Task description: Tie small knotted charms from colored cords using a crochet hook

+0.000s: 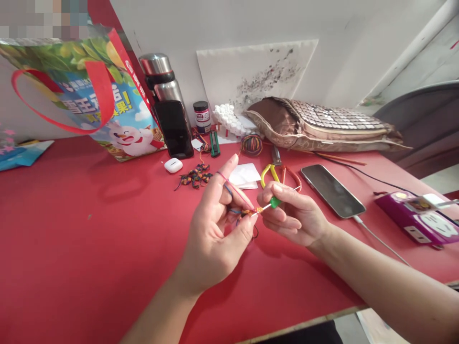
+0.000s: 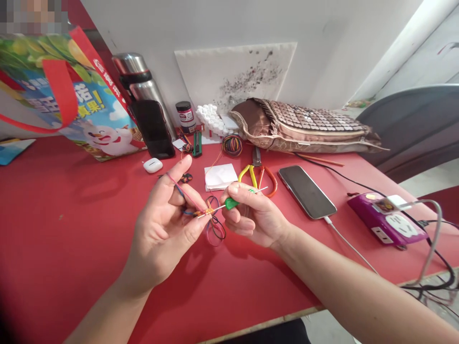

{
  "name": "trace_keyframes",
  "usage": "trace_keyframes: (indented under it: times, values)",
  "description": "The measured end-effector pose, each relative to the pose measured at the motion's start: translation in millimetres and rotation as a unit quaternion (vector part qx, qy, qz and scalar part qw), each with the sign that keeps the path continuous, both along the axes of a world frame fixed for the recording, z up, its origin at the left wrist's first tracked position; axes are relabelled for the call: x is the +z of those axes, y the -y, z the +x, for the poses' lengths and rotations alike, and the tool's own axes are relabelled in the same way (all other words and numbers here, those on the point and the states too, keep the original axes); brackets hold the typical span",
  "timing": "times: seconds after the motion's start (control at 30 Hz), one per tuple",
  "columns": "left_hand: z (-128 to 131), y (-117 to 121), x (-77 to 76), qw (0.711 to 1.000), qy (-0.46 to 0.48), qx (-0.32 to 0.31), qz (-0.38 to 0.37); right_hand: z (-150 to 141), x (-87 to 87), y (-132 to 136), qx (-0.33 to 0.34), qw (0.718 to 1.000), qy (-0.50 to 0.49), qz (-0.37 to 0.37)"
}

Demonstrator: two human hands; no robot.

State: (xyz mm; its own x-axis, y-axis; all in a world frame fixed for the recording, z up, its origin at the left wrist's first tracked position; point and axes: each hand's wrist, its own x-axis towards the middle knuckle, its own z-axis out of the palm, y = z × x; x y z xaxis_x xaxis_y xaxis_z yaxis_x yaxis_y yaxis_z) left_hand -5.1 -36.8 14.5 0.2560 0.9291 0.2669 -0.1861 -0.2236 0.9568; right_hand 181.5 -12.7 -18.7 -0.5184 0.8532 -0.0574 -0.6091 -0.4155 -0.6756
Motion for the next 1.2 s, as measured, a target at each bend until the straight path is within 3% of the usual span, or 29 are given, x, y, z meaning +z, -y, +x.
trace_keyframes:
  times: [0.17, 0.3, 0.4, 0.47, 0.6, 0.7, 0.9, 1.2]
  values:
    - [1, 3, 3.8, 1.0, -0.008, -0.021, -0.017, 6, -1.8, -4, 0.008, 0.999, 0.03, 0.027]
    - [1, 1, 3.2, 0.998, 0.015, -0.024, -0.064, 1, 0.6, -1, -0.077, 0.994, 0.059, 0.049]
    - [-1, -3, 3.0, 0.994, 0.043, -0.012, -0.095, -3, 6.4, 7, -0.141, 0.978, 0.093, 0.122]
    - [-2, -4, 3.4, 0.992, 0.06, -0.025, -0.111, -3, 11.8, 11, -0.178, 0.949, 0.146, 0.216]
    - [-1, -2, 3.3, 0.987, 0.076, -0.075, -0.122, 0, 23.4, 17, -0.231, 0.834, 0.264, 0.427]
    - [-1, -2, 1.0, 0.988, 0.083, -0.075, -0.108, 2, 29.9, 19, -0.241, 0.798, 0.286, 0.472]
    - [1, -5, -4.0, 0.992, 0.085, -0.049, -0.076, 5, 28.0, 28, -0.245, 0.807, 0.296, 0.447]
    - [6, -8, -8.7, 0.985, 0.077, -0.022, -0.149, 7, 2.5, 27, -0.251, 0.91, 0.19, 0.271]
